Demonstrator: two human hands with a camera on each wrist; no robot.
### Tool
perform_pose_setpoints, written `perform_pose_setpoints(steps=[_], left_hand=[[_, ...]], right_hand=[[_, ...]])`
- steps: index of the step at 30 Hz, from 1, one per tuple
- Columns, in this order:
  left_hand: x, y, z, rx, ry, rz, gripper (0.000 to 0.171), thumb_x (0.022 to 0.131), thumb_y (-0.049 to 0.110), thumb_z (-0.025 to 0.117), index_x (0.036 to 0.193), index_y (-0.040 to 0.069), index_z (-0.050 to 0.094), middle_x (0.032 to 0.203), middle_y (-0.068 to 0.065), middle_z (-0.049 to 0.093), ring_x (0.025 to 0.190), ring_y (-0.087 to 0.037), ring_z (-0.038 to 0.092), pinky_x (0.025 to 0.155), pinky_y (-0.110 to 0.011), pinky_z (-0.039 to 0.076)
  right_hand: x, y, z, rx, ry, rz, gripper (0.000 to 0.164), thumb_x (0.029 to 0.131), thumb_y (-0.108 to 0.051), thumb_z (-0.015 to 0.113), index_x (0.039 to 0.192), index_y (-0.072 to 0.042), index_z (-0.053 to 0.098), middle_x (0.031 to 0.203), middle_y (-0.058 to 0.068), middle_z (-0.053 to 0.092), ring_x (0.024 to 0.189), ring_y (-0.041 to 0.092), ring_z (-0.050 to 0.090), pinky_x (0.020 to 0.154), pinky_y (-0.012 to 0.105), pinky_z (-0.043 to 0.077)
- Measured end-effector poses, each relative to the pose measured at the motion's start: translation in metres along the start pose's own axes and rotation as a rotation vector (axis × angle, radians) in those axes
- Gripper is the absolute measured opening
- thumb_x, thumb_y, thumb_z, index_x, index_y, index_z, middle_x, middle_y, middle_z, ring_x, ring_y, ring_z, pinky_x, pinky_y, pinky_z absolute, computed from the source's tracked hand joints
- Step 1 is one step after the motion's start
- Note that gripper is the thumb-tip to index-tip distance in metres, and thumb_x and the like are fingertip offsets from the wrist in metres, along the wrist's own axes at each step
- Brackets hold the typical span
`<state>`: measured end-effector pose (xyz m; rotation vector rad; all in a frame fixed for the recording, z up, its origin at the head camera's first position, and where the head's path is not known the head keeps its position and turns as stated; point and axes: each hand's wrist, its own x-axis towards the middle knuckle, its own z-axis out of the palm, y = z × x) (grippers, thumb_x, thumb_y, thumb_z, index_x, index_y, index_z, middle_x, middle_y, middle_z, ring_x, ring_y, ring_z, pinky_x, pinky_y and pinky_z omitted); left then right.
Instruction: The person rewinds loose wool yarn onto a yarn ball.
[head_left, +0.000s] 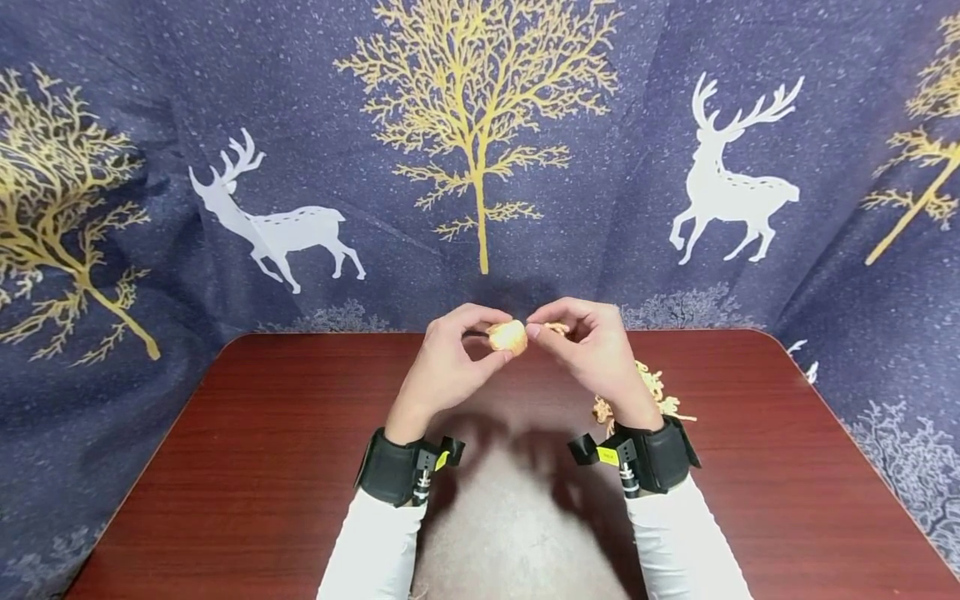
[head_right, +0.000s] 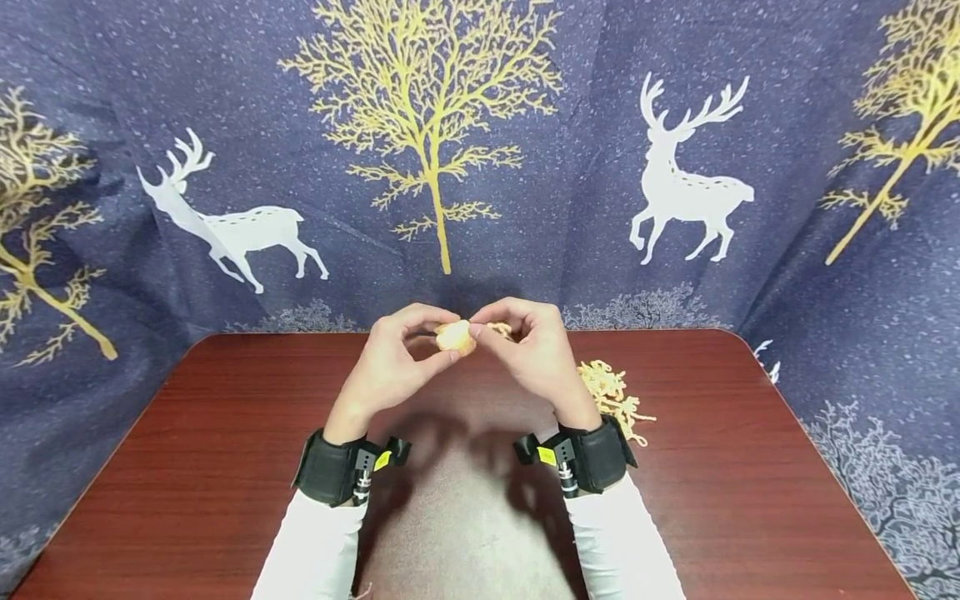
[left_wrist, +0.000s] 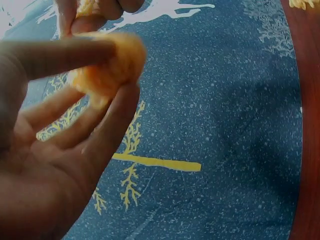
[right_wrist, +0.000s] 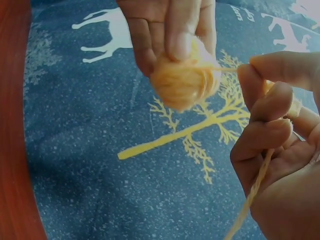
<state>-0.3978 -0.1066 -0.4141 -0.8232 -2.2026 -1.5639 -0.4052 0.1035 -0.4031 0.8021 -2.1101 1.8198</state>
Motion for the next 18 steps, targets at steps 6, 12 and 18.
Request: perform_pose_setpoints(steps=[6,12,18], left_hand=[[-0.001,0.004,-0.003,-0.183,-0.206,0.004,0.035,0.083,-0.005,0.079,0.116,0.002,0.07,0.108,-0.006,0.071,0.096,-0.019,0.07,0.087,-0.034,0.06],[-0.002,0.01,-0.005,-0.458,-0.277,0.013,0.038,0.083,-0.013,0.074,0.119,-0.008,0.064,0.11,-0.019,0.069,0.098,-0.025,0.07,0.086,-0.044,0.061],[-0.001,0.013,-0.003,-0.589,-0.159,0.045,0.041,0.08,-0.017,0.074,0.119,-0.017,0.06,0.109,-0.023,0.069,0.097,-0.021,0.07,0.086,-0.04,0.061]], right_hand=[[0.001,0.0,-0.006,0.076,0.042,-0.011,0.007,0.089,0.003,0.074,0.096,0.006,0.073,0.054,0.003,0.05,0.043,0.011,0.042,0.038,0.024,0.034],[0.001,0.001,-0.005,0.134,0.014,-0.007,0.008,0.09,0.004,0.072,0.097,0.008,0.071,0.056,0.004,0.052,0.044,0.011,0.041,0.038,0.025,0.032],[0.002,0.005,-0.001,0.12,0.0,0.034,0.009,0.091,0.004,0.07,0.099,0.008,0.071,0.056,0.003,0.053,0.046,0.011,0.044,0.039,0.021,0.036]])
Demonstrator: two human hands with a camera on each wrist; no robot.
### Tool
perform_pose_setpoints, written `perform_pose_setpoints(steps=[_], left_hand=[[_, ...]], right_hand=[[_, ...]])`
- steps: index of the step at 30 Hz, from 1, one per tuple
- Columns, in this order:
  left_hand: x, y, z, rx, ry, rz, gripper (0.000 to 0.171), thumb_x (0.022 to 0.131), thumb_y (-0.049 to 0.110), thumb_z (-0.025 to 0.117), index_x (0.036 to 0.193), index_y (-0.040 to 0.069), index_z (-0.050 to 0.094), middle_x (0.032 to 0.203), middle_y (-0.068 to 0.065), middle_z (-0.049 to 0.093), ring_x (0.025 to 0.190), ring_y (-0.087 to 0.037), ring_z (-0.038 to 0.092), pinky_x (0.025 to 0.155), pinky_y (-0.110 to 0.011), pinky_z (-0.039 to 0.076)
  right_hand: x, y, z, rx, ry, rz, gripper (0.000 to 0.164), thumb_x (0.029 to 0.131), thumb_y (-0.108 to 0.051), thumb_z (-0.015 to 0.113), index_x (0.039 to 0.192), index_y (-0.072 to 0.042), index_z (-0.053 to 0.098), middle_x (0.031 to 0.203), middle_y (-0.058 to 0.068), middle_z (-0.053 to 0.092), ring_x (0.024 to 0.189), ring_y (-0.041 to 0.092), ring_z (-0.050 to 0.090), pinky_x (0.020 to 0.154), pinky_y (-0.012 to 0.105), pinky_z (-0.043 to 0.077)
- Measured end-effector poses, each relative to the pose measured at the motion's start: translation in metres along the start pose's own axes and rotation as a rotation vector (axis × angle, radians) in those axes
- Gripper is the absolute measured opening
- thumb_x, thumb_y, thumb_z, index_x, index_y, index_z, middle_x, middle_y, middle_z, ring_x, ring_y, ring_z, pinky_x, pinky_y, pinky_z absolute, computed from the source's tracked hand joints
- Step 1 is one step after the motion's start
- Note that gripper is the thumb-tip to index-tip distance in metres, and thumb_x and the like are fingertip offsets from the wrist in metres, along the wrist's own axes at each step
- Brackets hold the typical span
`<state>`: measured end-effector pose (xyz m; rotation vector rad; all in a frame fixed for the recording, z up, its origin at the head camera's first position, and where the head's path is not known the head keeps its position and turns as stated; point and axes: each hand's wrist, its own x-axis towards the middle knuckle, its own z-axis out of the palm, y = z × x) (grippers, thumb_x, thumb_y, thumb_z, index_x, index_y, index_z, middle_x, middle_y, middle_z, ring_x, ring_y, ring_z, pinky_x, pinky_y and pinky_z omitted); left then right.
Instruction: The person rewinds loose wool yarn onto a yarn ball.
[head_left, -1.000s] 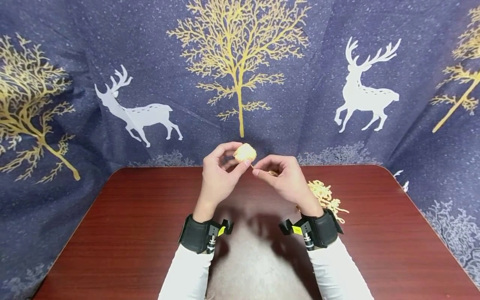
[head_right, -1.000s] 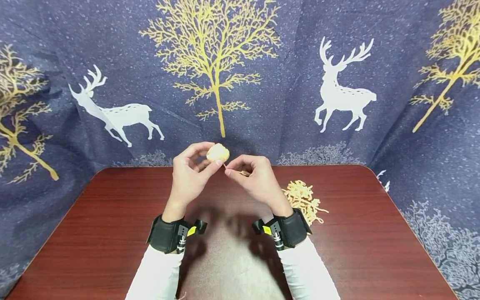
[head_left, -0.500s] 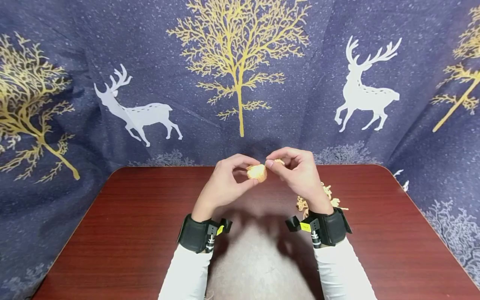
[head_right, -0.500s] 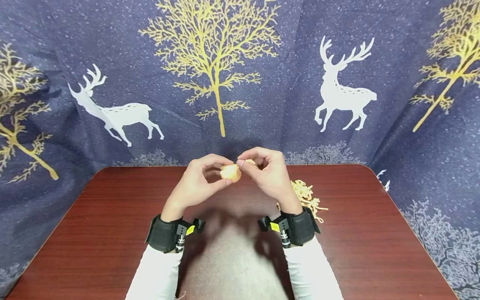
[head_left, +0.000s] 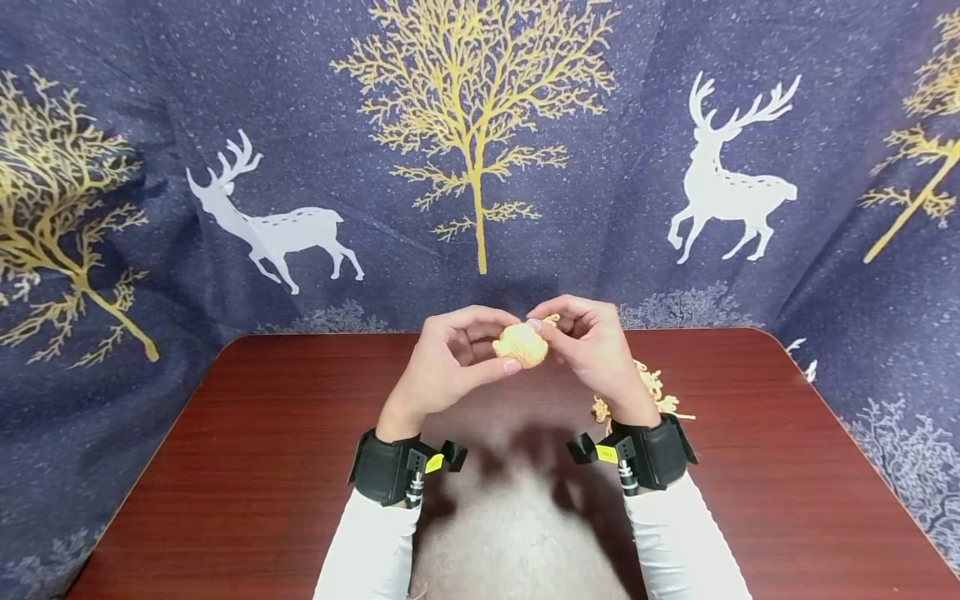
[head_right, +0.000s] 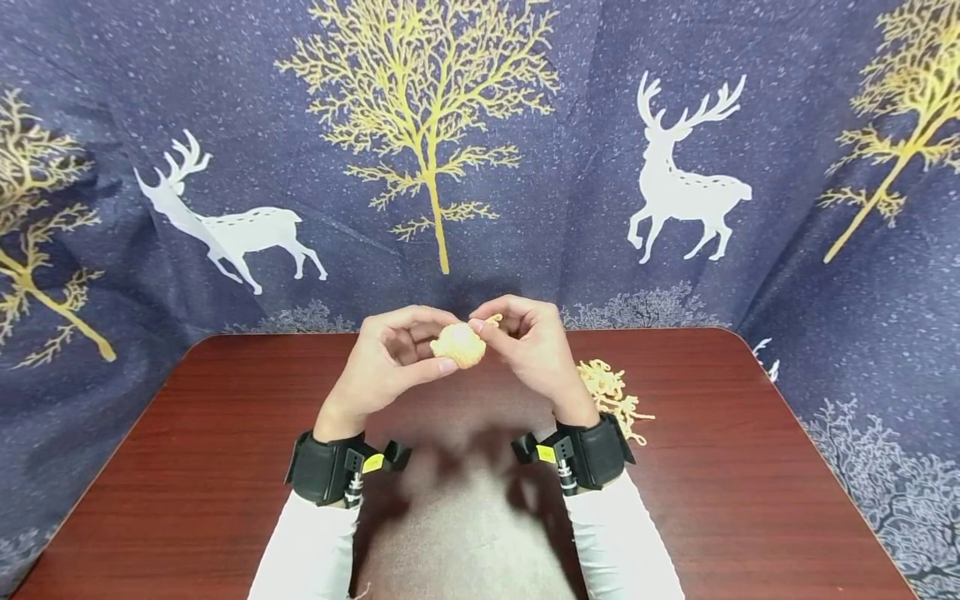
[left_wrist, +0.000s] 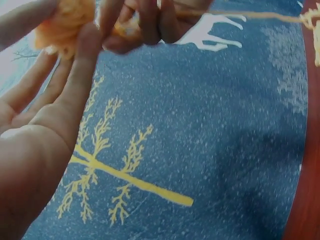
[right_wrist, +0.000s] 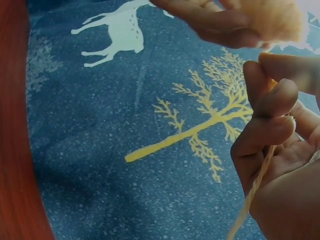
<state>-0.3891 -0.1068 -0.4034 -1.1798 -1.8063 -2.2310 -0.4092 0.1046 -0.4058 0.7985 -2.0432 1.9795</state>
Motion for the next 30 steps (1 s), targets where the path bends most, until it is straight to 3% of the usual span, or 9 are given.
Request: perform_pose_setpoints(steps=[4,9,16,20,23,30], left_hand=[[0.002,-0.002,0.003,-0.045,0.147,0.046,0.042,0.081,-0.016,0.074,0.12,-0.019,0.058,0.111,-0.018,0.071,0.102,-0.021,0.069,0.089,-0.038,0.06],[0.005,-0.006,0.005,-0.006,0.34,0.045,0.04,0.082,-0.015,0.073,0.119,-0.016,0.06,0.114,-0.016,0.071,0.105,-0.023,0.068,0.09,-0.036,0.059],[0.009,-0.011,0.005,0.114,0.464,0.047,0.04,0.082,-0.014,0.073,0.118,-0.013,0.057,0.112,-0.016,0.066,0.101,-0.02,0.067,0.089,-0.036,0.06],[0.009,-0.013,0.005,0.207,0.473,0.042,0.036,0.081,-0.014,0.075,0.114,-0.012,0.061,0.114,-0.021,0.066,0.101,-0.022,0.069,0.088,-0.037,0.06],[0.008,-0.015,0.005,0.276,0.443,0.017,0.032,0.081,-0.013,0.076,0.111,-0.009,0.064,0.112,-0.021,0.068,0.099,-0.025,0.069,0.087,-0.036,0.06],[0.004,-0.017,0.002,0.48,0.247,-0.074,0.03,0.079,-0.007,0.08,0.107,-0.001,0.07,0.102,-0.012,0.071,0.088,-0.022,0.07,0.081,-0.035,0.062]], right_hand=[[0.001,0.004,0.004,-0.025,-0.022,0.006,0.011,0.089,0.007,0.07,0.1,0.01,0.07,0.061,0.005,0.059,0.048,0.008,0.047,0.042,0.019,0.039],[0.0,0.004,0.013,-0.101,-0.052,-0.027,0.007,0.087,0.004,0.074,0.094,0.004,0.072,0.063,0.001,0.058,0.051,0.008,0.044,0.044,0.02,0.035],[-0.001,0.001,0.017,-0.206,-0.049,-0.01,0.006,0.088,-0.009,0.079,0.094,-0.008,0.077,0.061,0.004,0.054,0.051,0.012,0.042,0.043,0.023,0.034],[-0.002,-0.003,0.017,-0.218,-0.054,-0.015,0.006,0.089,-0.008,0.078,0.095,-0.009,0.077,0.064,0.003,0.058,0.052,0.011,0.041,0.044,0.022,0.034],[-0.003,-0.005,0.016,-0.214,-0.062,-0.016,0.007,0.089,-0.007,0.078,0.095,-0.008,0.077,0.068,0.002,0.061,0.052,0.01,0.042,0.044,0.022,0.035],[-0.002,-0.007,0.005,-0.213,-0.033,-0.033,0.007,0.088,-0.005,0.078,0.094,-0.007,0.077,0.071,0.005,0.066,0.053,0.011,0.048,0.044,0.022,0.038]])
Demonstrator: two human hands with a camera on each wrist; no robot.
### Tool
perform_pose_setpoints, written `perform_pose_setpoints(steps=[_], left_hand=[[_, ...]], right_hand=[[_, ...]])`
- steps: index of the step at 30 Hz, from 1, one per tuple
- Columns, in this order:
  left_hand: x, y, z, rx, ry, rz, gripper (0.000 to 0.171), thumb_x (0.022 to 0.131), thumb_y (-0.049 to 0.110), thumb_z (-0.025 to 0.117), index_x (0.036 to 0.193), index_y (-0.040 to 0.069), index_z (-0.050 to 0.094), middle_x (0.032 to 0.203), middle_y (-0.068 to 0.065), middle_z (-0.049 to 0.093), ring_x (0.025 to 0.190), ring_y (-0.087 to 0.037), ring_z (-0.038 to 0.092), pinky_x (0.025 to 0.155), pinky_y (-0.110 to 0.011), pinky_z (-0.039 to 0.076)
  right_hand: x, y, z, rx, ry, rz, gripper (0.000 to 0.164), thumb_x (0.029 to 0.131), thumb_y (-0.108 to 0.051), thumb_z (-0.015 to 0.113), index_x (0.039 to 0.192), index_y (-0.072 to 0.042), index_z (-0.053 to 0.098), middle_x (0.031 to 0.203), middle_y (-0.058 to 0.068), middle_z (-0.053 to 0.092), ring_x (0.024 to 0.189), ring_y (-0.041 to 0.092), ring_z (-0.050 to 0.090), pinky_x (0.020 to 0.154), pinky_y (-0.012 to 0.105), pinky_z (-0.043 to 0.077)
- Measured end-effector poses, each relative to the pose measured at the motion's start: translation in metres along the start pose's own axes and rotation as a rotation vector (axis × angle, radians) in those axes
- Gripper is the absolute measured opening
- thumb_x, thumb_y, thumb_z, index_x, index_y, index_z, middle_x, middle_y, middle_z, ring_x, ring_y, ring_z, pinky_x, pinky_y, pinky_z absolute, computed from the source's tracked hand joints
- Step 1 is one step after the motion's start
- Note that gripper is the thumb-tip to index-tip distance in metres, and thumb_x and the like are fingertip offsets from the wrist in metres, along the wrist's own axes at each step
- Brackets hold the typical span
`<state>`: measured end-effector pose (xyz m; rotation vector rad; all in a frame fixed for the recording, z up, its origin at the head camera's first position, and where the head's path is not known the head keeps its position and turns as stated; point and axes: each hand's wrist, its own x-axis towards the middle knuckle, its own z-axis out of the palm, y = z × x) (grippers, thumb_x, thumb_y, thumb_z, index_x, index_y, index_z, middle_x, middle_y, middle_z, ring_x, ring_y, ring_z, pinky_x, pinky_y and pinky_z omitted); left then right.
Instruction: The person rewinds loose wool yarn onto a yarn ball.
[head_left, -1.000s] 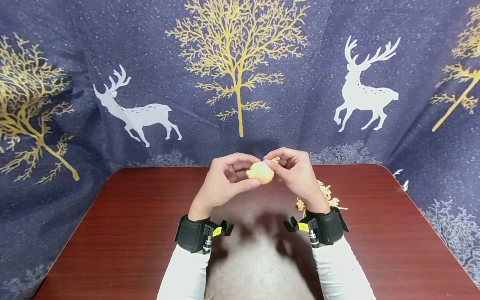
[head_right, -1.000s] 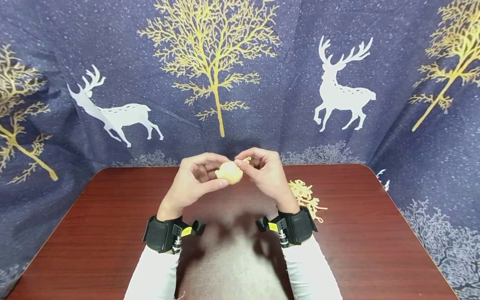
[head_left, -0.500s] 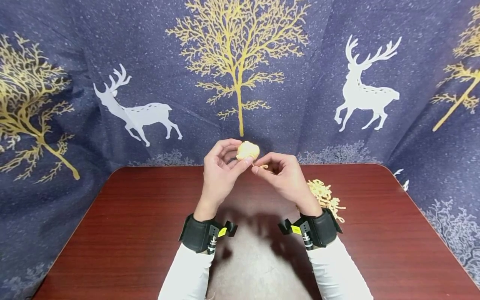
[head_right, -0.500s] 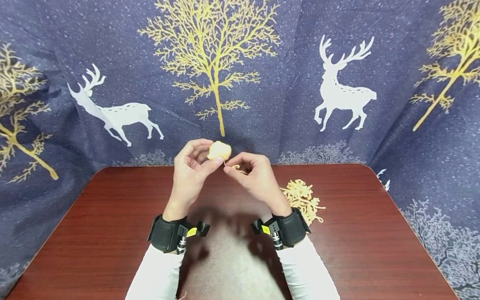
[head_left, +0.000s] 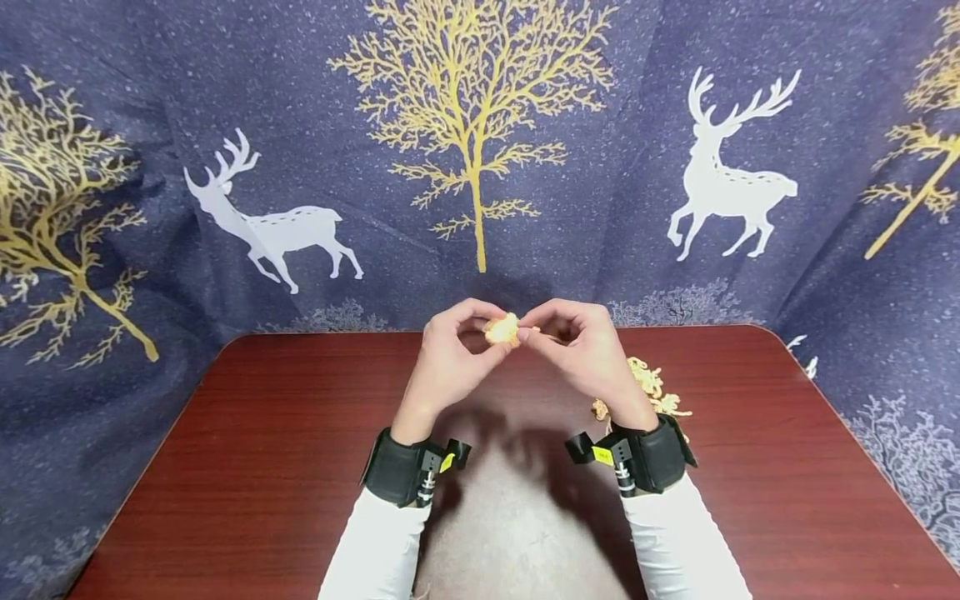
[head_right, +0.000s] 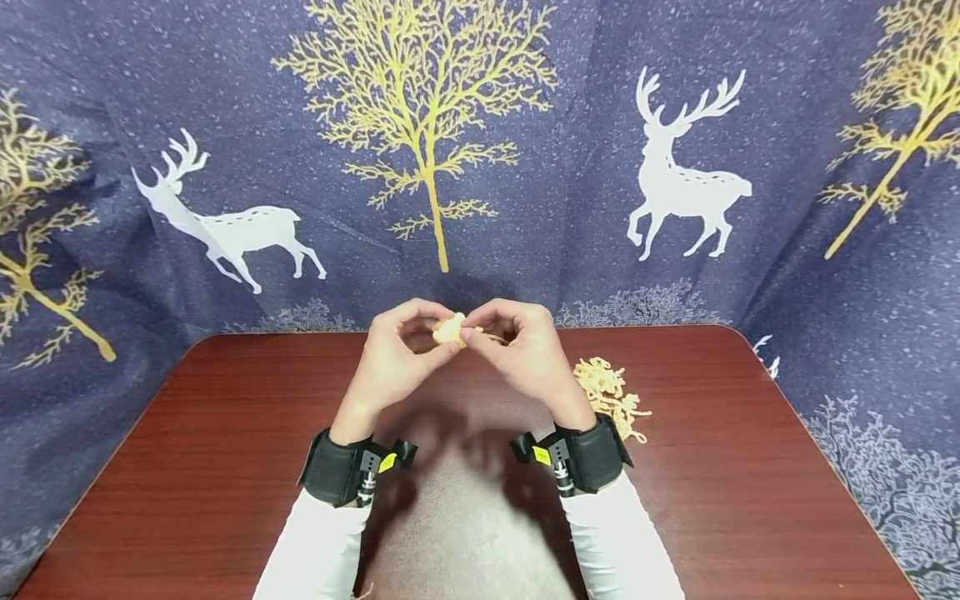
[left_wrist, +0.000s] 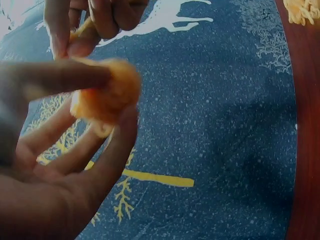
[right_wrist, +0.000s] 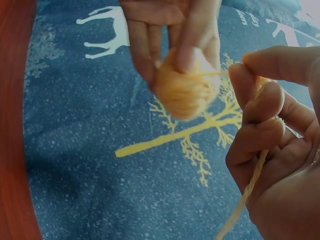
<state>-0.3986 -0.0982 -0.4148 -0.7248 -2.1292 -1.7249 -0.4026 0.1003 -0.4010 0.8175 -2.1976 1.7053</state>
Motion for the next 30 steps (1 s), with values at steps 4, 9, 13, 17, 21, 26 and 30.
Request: perform_pose_setpoints(steps=[4,9,13,17,21,26,30], left_hand=[[-0.001,-0.002,-0.004,0.043,-0.183,0.006,0.031,0.079,-0.005,0.081,0.107,0.004,0.071,0.097,-0.005,0.072,0.086,-0.017,0.069,0.079,-0.035,0.06],[-0.002,0.003,-0.009,-0.158,-0.37,0.012,0.035,0.079,-0.009,0.08,0.11,0.0,0.068,0.102,-0.009,0.072,0.094,-0.02,0.07,0.085,-0.04,0.06],[-0.003,0.007,-0.011,-0.387,-0.371,0.016,0.037,0.079,-0.015,0.076,0.113,-0.01,0.063,0.105,-0.016,0.071,0.097,-0.023,0.07,0.086,-0.041,0.061],[-0.004,0.01,-0.012,-0.554,-0.269,0.011,0.036,0.08,-0.016,0.073,0.114,-0.008,0.063,0.109,-0.011,0.071,0.1,-0.022,0.069,0.085,-0.034,0.06],[-0.003,0.01,-0.012,-0.652,-0.128,-0.003,0.034,0.084,-0.014,0.066,0.111,0.006,0.068,0.109,-0.007,0.072,0.1,-0.02,0.068,0.084,-0.029,0.059],[0.0,0.012,-0.009,-0.693,0.018,-0.016,0.034,0.086,-0.016,0.061,0.106,0.01,0.069,0.104,-0.007,0.072,0.096,-0.019,0.068,0.084,-0.029,0.059],[0.002,0.014,-0.008,-0.67,0.128,-0.012,0.038,0.083,-0.021,0.063,0.104,0.01,0.069,0.105,-0.007,0.072,0.096,-0.019,0.07,0.084,-0.028,0.059]], right_hand=[[0.0,0.001,-0.007,0.029,0.019,-0.007,0.006,0.089,-0.004,0.077,0.095,-0.006,0.076,0.063,0.014,0.061,0.05,0.011,0.047,0.042,0.022,0.037],[-0.001,0.002,-0.011,0.085,-0.006,0.015,0.006,0.089,-0.001,0.075,0.095,-0.001,0.075,0.061,0.016,0.058,0.049,0.01,0.047,0.04,0.022,0.037],[-0.001,0.003,-0.011,0.135,-0.018,0.029,0.008,0.09,0.001,0.073,0.097,0.004,0.073,0.059,0.009,0.056,0.049,0.01,0.047,0.04,0.022,0.039],[0.0,0.004,-0.008,0.127,-0.001,0.023,0.007,0.089,0.002,0.073,0.097,0.003,0.074,0.061,0.008,0.059,0.049,0.011,0.048,0.041,0.023,0.04],[0.001,0.005,-0.002,0.095,0.005,0.007,0.009,0.087,0.002,0.075,0.096,0.001,0.075,0.062,0.006,0.06,0.05,0.01,0.049,0.043,0.022,0.04],[0.001,0.004,0.006,0.062,-0.012,0.001,0.008,0.086,0.002,0.076,0.094,0.001,0.074,0.07,0.005,0.065,0.053,0.009,0.05,0.046,0.021,0.04],[0.001,0.003,0.011,0.034,-0.032,0.027,0.005,0.088,-0.006,0.078,0.093,-0.005,0.075,0.073,0.003,0.066,0.053,0.01,0.045,0.045,0.022,0.037]])
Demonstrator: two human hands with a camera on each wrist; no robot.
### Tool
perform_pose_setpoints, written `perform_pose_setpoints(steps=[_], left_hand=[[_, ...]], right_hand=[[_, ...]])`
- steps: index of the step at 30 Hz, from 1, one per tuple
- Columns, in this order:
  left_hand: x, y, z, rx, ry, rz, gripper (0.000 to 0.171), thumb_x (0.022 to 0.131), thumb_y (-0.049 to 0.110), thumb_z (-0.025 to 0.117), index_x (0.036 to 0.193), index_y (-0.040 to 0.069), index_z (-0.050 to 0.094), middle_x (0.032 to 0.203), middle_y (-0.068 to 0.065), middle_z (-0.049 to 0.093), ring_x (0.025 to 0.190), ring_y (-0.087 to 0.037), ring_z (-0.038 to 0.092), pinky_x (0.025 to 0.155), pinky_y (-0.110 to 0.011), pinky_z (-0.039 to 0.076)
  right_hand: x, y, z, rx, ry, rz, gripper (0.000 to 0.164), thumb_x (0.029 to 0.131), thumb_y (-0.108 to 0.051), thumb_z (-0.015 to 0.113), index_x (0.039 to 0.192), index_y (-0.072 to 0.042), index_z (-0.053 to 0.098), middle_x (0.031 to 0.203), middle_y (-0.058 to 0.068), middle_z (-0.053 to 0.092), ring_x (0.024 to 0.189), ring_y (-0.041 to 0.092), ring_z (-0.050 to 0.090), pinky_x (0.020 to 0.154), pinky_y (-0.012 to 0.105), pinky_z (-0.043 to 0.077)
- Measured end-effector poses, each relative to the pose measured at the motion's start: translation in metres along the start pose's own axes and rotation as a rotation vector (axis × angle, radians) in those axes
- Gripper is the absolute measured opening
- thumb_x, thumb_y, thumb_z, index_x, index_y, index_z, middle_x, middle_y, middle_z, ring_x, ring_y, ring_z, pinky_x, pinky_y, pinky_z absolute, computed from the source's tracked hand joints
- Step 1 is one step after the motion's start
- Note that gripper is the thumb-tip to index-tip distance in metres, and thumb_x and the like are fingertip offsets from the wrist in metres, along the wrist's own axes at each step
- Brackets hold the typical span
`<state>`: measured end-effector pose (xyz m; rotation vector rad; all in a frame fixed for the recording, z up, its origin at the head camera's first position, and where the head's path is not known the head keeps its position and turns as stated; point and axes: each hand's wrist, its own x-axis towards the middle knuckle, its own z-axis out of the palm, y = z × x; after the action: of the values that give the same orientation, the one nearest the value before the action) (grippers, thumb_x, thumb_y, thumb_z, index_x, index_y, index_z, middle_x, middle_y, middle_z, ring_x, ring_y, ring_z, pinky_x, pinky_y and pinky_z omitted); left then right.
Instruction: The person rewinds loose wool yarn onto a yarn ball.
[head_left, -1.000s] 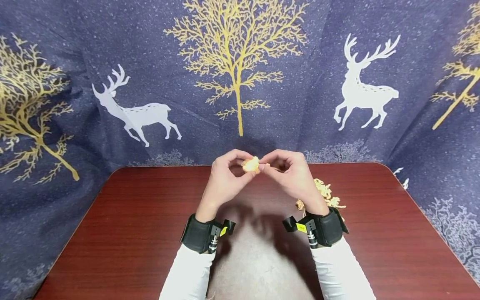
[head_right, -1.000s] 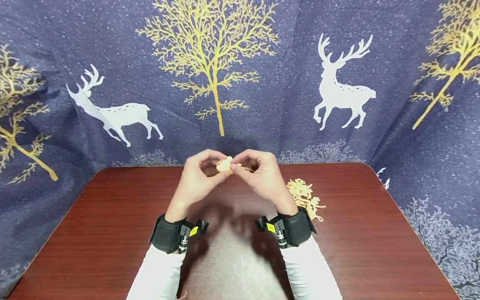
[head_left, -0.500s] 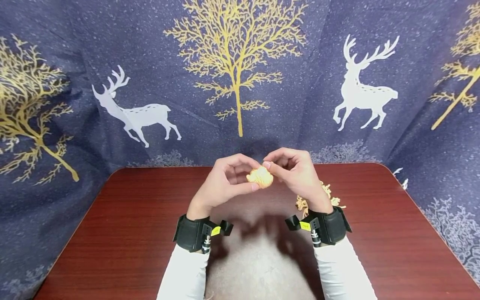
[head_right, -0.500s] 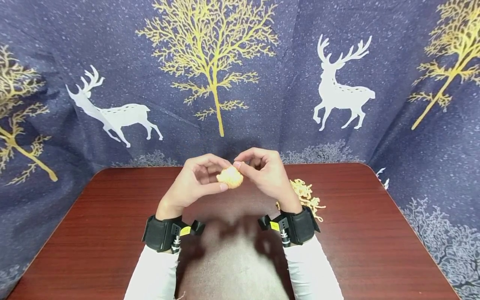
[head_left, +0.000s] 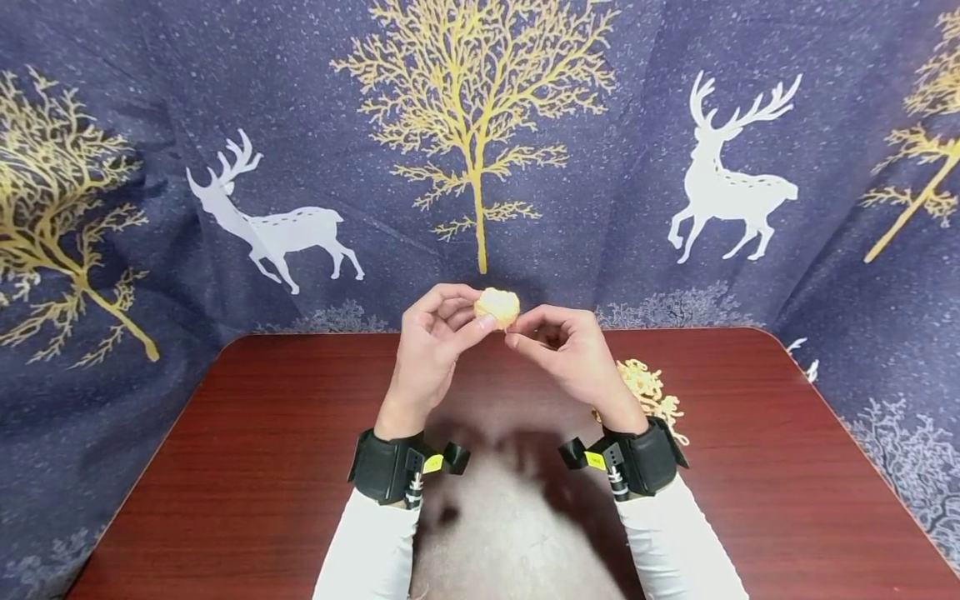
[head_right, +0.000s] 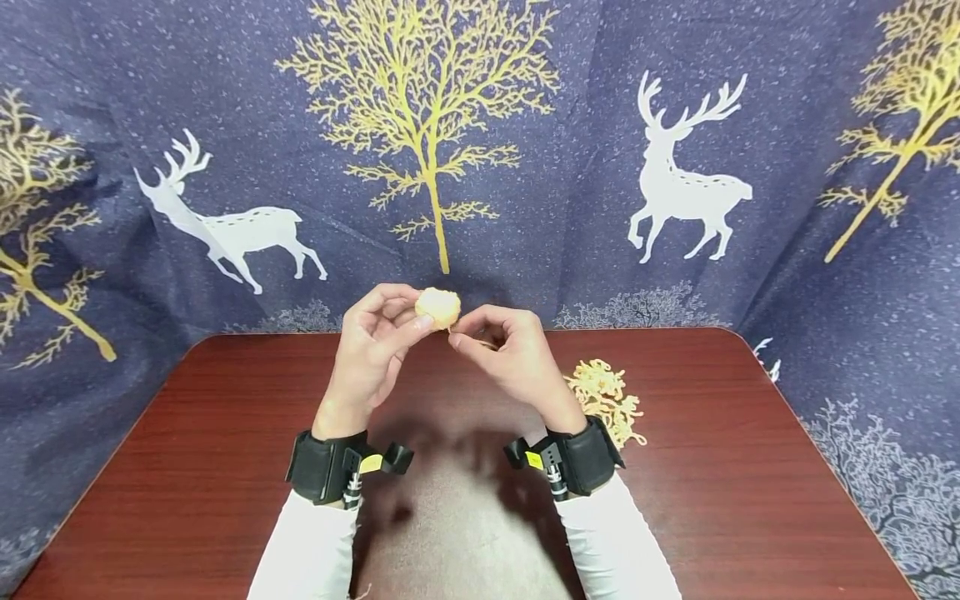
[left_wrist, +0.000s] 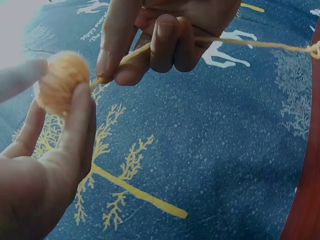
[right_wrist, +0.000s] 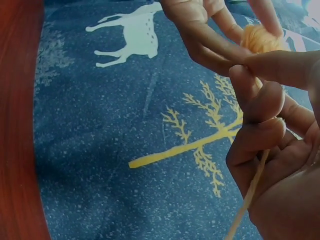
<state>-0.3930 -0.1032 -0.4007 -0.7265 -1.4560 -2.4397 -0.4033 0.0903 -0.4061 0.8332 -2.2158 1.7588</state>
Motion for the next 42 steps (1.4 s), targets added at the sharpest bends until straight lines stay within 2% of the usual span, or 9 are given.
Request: perform_pose_setpoints(steps=[6,9,13,17,22,26,32,37,42], left_hand=[[0.002,-0.003,0.0,0.153,0.079,0.094,0.029,0.08,-0.021,0.07,0.104,-0.006,0.064,0.107,-0.009,0.07,0.097,-0.02,0.07,0.085,-0.031,0.06],[0.002,-0.006,-0.001,0.315,0.085,0.153,0.031,0.08,-0.017,0.074,0.108,-0.012,0.06,0.109,-0.012,0.069,0.1,-0.02,0.068,0.085,-0.032,0.06],[0.001,-0.01,-0.003,0.544,0.061,0.187,0.032,0.082,-0.008,0.078,0.111,-0.006,0.064,0.111,-0.014,0.067,0.101,-0.021,0.067,0.083,-0.034,0.061],[0.0,-0.013,-0.007,0.715,-0.025,0.163,0.033,0.079,-0.006,0.08,0.109,-0.001,0.067,0.108,-0.011,0.067,0.098,-0.021,0.066,0.082,-0.034,0.061],[-0.001,-0.013,-0.009,0.815,-0.225,0.074,0.032,0.075,-0.008,0.08,0.103,0.001,0.069,0.101,-0.008,0.064,0.093,-0.019,0.063,0.084,-0.031,0.06],[-0.004,-0.011,-0.009,0.727,-0.418,-0.034,0.03,0.077,-0.006,0.081,0.103,0.003,0.068,0.1,-0.005,0.065,0.093,-0.016,0.065,0.087,-0.031,0.059],[-0.006,-0.005,-0.007,0.361,-0.624,-0.121,0.032,0.08,-0.01,0.08,0.107,-0.001,0.066,0.106,-0.01,0.066,0.099,-0.023,0.068,0.092,-0.043,0.059],[-0.006,0.0,-0.005,0.085,-0.548,-0.054,0.034,0.078,-0.017,0.077,0.107,-0.011,0.061,0.113,-0.013,0.063,0.103,-0.023,0.064,0.094,-0.046,0.057],[-0.004,0.0,-0.003,-0.03,-0.35,0.062,0.035,0.078,-0.013,0.077,0.108,0.003,0.069,0.113,-0.009,0.066,0.105,-0.02,0.065,0.092,-0.036,0.058]], right_hand=[[-0.002,-0.002,0.0,-0.04,-0.019,0.025,0.006,0.09,-0.012,0.078,0.095,-0.009,0.077,0.073,0.002,0.066,0.054,0.013,0.045,0.047,0.023,0.037],[-0.003,-0.004,-0.001,-0.055,-0.021,0.026,0.006,0.09,-0.012,0.078,0.096,-0.01,0.077,0.073,0.002,0.065,0.054,0.013,0.046,0.047,0.023,0.038],[-0.004,-0.006,-0.003,-0.04,-0.021,0.036,0.007,0.09,-0.011,0.078,0.096,-0.008,0.077,0.074,0.002,0.067,0.054,0.01,0.047,0.046,0.022,0.038],[-0.005,-0.006,-0.009,0.013,-0.011,0.008,0.009,0.088,-0.004,0.078,0.097,-0.002,0.076,0.079,0.008,0.072,0.056,0.008,0.054,0.047,0.021,0.043],[-0.003,0.0,-0.016,0.117,0.039,-0.035,0.009,0.086,0.005,0.076,0.095,0.005,0.074,0.073,0.013,0.07,0.052,0.009,0.052,0.044,0.022,0.041],[-0.002,0.005,-0.018,0.272,0.091,-0.017,0.009,0.085,0.006,0.076,0.093,0.005,0.074,0.075,0.007,0.072,0.059,0.008,0.06,0.05,0.02,0.046],[0.001,0.01,-0.018,0.53,0.126,-0.053,0.011,0.085,0.002,0.079,0.092,-0.006,0.078,0.079,0.003,0.073,0.062,0.004,0.059,0.052,0.013,0.045],[0.003,0.016,-0.014,0.449,0.129,-0.054,0.013,0.085,-0.001,0.08,0.096,0.004,0.076,0.082,0.008,0.075,0.07,0.011,0.069,0.062,0.02,0.057],[0.003,0.017,-0.007,0.295,0.097,-0.05,0.013,0.087,0.002,0.077,0.098,0.007,0.075,0.08,0.008,0.075,0.063,0.009,0.066,0.056,0.021,0.055]])
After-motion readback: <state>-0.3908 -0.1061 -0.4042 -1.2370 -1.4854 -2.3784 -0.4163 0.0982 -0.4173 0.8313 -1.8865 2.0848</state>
